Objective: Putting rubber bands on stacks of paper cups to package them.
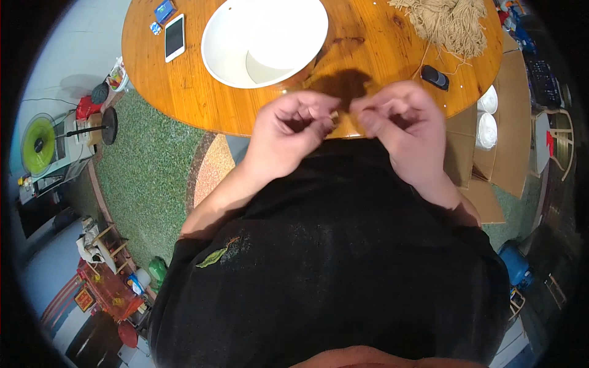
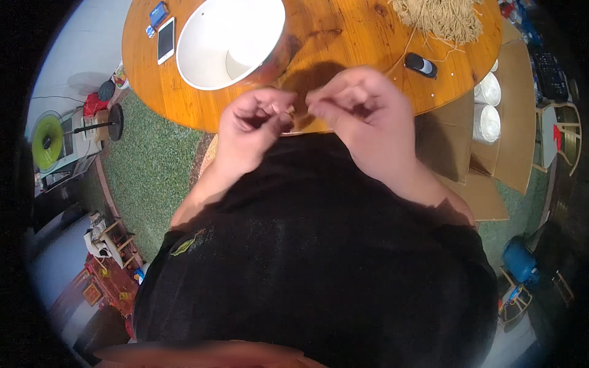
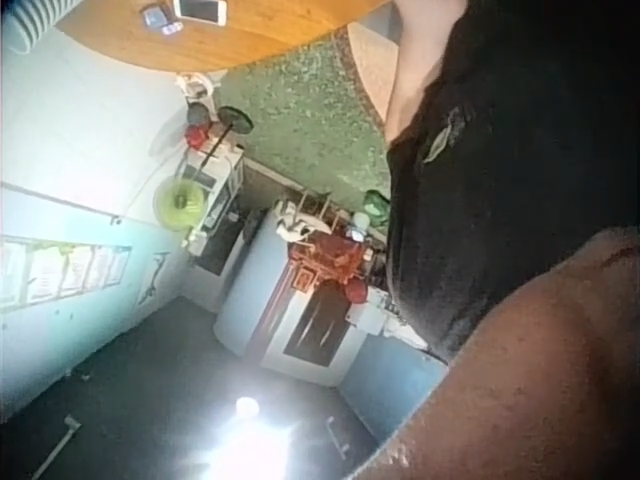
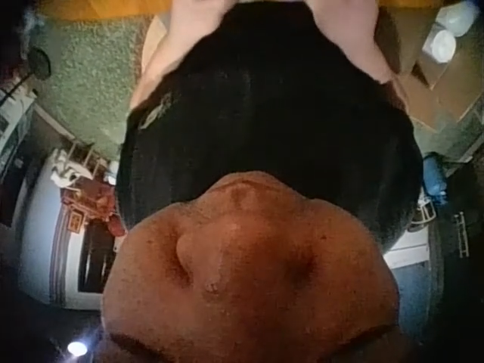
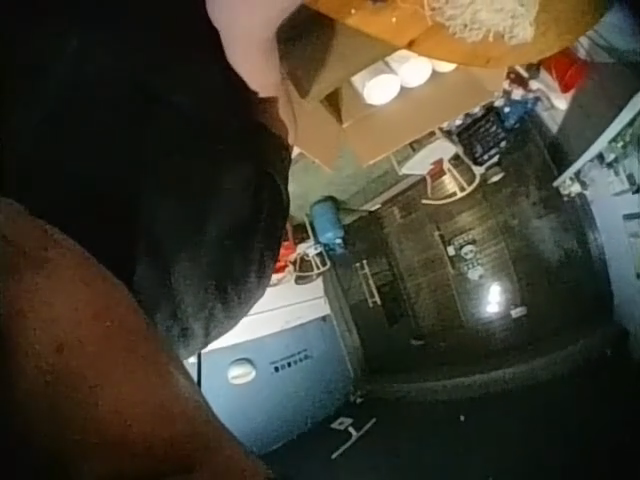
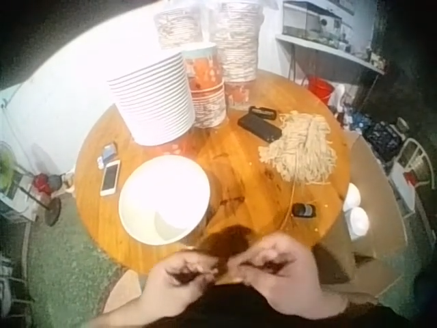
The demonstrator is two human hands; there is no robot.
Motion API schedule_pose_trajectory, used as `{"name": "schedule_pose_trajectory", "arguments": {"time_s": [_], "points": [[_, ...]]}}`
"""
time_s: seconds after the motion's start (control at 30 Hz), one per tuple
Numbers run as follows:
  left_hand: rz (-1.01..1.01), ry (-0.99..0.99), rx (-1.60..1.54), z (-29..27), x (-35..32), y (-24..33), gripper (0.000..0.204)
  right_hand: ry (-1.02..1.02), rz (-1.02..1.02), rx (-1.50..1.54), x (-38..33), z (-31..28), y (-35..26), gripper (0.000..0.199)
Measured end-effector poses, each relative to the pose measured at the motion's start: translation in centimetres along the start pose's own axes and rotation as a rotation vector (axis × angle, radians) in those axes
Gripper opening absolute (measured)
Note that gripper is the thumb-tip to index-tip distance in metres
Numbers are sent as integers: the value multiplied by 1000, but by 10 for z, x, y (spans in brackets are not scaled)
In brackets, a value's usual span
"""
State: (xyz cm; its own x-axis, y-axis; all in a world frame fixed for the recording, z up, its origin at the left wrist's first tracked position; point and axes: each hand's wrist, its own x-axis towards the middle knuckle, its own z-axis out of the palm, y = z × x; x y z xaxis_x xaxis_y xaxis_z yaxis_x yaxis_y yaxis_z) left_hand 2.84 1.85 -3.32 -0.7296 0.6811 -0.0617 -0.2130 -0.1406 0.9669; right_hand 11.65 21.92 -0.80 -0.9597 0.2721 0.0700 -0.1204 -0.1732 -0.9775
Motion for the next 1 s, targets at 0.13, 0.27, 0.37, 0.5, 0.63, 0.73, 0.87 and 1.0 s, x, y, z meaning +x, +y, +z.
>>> {"name": "schedule_pose_trajectory", "arguments": {"time_s": [0.13,0.27,0.37,0.5,0.63,0.73,0.87,1.0], "points": [[12,-11,-265,-8,7,0,28,-53,-532,-750,19,-4,-2,29],[-39,75,-441,-6,7,-4,30,-83,3,-284,16,19,22,28],[-102,115,-482,-8,3,-8,32,-93,84,-198,13,24,31,17],[-149,120,-386,-16,-5,-14,33,-71,-19,-408,9,27,35,11],[-131,113,-378,-13,-7,-13,31,-74,-121,-599,10,28,27,11],[-110,95,-319,-13,-8,-13,27,-72,-159,-638,9,25,26,10],[-163,144,-206,-13,-9,-13,21,-104,-183,-653,9,23,22,8],[-105,171,-7,-13,-9,-16,12,-161,-119,-632,9,19,21,12]]}}
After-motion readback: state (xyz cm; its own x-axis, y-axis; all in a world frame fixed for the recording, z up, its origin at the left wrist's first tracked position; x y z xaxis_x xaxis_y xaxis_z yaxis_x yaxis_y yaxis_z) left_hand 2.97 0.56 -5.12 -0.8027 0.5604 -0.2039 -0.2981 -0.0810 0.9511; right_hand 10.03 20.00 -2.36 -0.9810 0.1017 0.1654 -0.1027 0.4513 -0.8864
